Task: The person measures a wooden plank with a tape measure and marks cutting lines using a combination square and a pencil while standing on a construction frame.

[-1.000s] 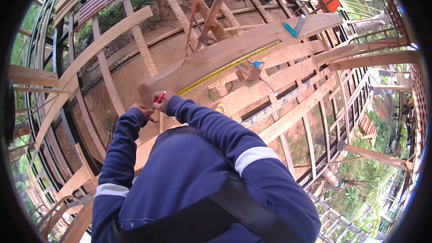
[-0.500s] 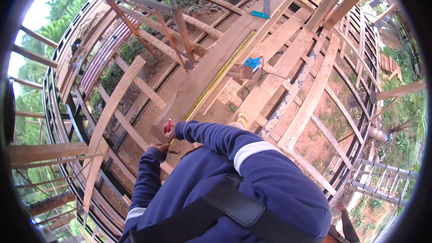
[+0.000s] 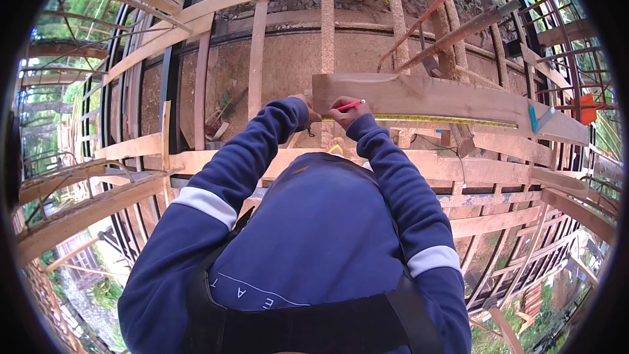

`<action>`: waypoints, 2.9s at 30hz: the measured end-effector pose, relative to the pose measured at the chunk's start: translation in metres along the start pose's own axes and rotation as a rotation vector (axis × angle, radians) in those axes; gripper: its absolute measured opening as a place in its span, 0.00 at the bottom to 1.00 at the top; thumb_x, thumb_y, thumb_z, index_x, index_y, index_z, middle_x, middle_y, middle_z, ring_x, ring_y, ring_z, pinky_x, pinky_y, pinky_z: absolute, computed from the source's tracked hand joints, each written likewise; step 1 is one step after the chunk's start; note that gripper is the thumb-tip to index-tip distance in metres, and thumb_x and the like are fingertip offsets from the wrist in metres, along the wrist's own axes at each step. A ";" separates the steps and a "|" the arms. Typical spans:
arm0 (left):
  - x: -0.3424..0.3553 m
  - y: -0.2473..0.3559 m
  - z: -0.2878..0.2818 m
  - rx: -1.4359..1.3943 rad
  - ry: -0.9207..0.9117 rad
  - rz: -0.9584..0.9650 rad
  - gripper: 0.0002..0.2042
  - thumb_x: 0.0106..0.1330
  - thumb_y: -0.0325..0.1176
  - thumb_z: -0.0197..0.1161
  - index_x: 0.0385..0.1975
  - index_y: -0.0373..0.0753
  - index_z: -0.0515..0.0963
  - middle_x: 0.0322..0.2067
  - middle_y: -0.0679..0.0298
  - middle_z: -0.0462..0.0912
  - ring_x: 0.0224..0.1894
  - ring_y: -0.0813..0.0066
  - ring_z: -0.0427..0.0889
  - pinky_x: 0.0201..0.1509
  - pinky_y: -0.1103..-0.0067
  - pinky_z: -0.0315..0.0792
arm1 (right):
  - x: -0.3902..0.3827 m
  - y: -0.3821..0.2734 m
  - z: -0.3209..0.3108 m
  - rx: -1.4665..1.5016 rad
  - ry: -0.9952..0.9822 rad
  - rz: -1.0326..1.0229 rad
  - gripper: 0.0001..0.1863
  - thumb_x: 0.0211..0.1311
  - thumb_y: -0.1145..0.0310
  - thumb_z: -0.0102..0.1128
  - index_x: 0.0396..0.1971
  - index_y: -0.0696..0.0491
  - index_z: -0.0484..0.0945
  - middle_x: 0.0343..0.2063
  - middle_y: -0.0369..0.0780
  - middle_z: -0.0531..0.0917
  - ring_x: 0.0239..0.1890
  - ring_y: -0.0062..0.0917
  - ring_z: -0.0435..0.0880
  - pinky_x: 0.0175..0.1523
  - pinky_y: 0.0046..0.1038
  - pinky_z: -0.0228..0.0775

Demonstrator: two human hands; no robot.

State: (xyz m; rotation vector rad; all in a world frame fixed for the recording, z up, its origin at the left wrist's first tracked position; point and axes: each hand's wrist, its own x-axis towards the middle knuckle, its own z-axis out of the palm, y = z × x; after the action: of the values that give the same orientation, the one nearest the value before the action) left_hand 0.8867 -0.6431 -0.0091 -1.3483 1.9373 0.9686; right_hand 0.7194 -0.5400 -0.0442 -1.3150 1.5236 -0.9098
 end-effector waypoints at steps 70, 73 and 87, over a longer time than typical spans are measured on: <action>-0.071 0.002 0.100 -0.549 0.061 0.371 0.30 0.58 0.59 0.62 0.46 0.36 0.70 0.26 0.58 0.80 0.30 0.69 0.79 0.35 0.74 0.73 | -0.227 -0.094 -0.182 0.094 1.329 -0.075 0.13 0.70 0.66 0.46 0.44 0.60 0.73 0.28 0.40 0.79 0.22 0.21 0.76 0.31 0.21 0.72; -0.063 0.039 0.103 -0.622 0.045 0.403 0.31 0.57 0.54 0.66 0.49 0.34 0.67 0.26 0.58 0.79 0.29 0.71 0.78 0.33 0.76 0.72 | -0.267 -0.094 -0.218 0.004 1.552 -0.077 0.14 0.71 0.65 0.44 0.44 0.59 0.73 0.28 0.41 0.79 0.22 0.20 0.76 0.29 0.21 0.71; 0.087 0.494 0.066 0.004 0.586 1.128 0.16 0.50 0.30 0.62 0.39 0.37 0.72 0.40 0.52 0.75 0.43 0.51 0.76 0.48 0.69 0.72 | -0.224 0.163 -0.510 -0.726 0.943 0.290 0.20 0.52 0.68 0.61 0.48 0.52 0.72 0.37 0.49 0.80 0.43 0.48 0.76 0.49 0.42 0.69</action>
State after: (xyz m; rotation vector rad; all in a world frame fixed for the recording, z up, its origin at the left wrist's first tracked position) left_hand 0.3953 -0.5236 -0.0001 -0.4296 3.2558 1.0683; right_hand 0.1914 -0.3055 0.0055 -1.0985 2.8962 -0.8534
